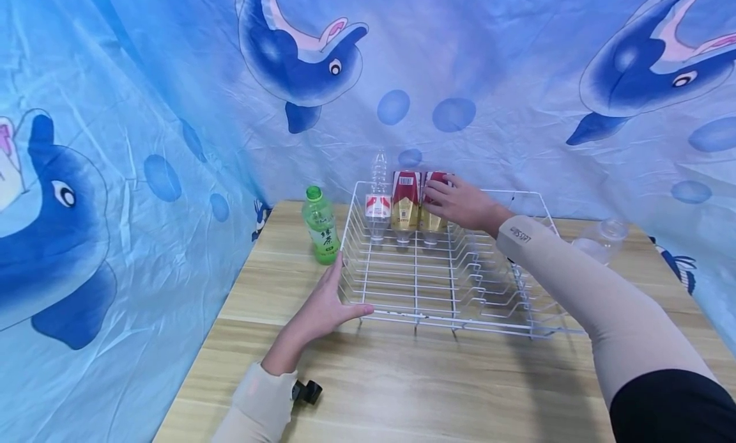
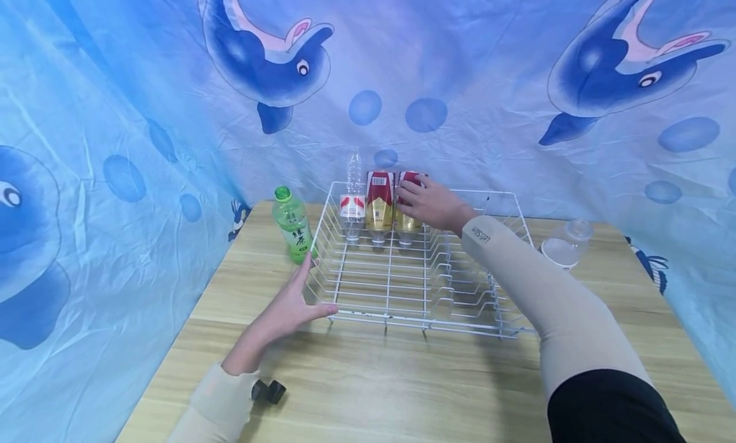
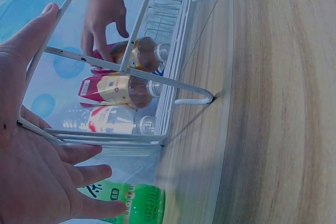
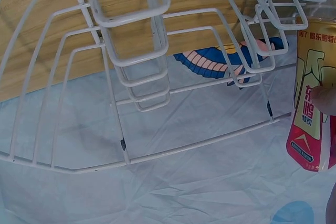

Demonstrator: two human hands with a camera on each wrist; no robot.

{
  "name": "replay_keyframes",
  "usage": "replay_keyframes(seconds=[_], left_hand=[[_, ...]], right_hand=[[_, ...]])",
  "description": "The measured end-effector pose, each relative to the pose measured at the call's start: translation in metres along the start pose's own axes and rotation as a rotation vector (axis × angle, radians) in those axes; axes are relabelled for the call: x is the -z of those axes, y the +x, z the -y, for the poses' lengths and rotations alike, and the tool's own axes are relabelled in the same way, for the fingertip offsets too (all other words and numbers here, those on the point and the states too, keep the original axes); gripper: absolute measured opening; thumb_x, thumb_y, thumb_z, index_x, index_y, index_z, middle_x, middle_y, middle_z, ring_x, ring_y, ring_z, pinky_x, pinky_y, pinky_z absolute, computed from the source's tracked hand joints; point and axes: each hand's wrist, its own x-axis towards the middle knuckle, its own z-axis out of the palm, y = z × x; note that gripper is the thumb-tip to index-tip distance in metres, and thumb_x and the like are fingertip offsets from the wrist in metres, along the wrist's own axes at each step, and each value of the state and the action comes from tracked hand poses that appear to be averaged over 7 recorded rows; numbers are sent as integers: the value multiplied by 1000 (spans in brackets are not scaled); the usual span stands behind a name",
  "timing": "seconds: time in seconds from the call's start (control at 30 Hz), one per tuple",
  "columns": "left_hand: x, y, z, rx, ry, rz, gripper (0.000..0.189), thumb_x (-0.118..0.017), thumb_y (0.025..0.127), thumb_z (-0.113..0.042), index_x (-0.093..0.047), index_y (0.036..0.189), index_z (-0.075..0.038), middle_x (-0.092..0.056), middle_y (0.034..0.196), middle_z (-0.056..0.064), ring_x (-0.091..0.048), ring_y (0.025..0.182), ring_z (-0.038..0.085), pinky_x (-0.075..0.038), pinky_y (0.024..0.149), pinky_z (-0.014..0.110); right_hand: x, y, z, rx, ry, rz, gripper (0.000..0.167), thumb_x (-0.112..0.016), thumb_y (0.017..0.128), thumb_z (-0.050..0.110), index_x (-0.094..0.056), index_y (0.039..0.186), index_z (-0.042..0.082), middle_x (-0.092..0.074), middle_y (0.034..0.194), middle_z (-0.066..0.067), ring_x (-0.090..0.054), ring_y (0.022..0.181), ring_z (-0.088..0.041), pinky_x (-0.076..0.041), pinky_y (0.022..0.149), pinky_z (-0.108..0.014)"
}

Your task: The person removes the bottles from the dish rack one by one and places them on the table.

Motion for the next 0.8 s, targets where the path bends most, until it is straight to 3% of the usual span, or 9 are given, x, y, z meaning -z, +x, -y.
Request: replay_keyframes(seconds=[0.13, 0.37, 0.43, 0.6, 0.8], left_hand=[[0, 0, -1, 2, -3, 4, 134, -83, 73, -62, 8, 162, -23, -4, 167, 14, -12, 151, 38, -18, 118, 58], [3, -2, -3, 8, -3, -7, 132, -86, 74, -54, 5, 163, -17, -6, 167, 20, -12, 150, 41, -18, 117, 60], [3, -2, -3, 7, 0, -8, 133, -85, 73, -58, 5, 163, -17, -6, 167, 20, -12, 151, 41, -18, 117, 60], [3, -1, -3, 5, -1, -6, 137, -81, 69, -69, 4, 163, -17, -6, 167, 20, -13, 150, 41, -19, 117, 59], [2, -1, -3, 5, -10, 3, 136, -82, 70, -66, 7, 163, -21, -6, 167, 19, -12, 151, 40, -18, 118, 59]], right_hand=[[-1, 0, 0, -6, 6, 14, 71, -81, 83, 4, -52, 147, 14, -43, 152, -20, -32, 145, -39, -28, 117, -56], [-4, 1, 0, -14, 13, 5, 71, -82, 82, 4, -53, 146, 14, -44, 152, -19, -32, 145, -39, -29, 116, -58], [-6, 1, -1, -16, 8, 2, 69, -81, 83, 4, -53, 146, 14, -44, 152, -18, -32, 145, -38, -31, 115, -57], [-8, 2, -1, -13, 1, 7, 67, -80, 85, 6, -53, 145, 13, -44, 153, -16, -33, 144, -38, -36, 110, -56], [-9, 1, -2, -5, 2, 26, 64, -77, 87, 4, -51, 145, 11, -43, 154, -16, -33, 144, -39, -34, 111, -58]])
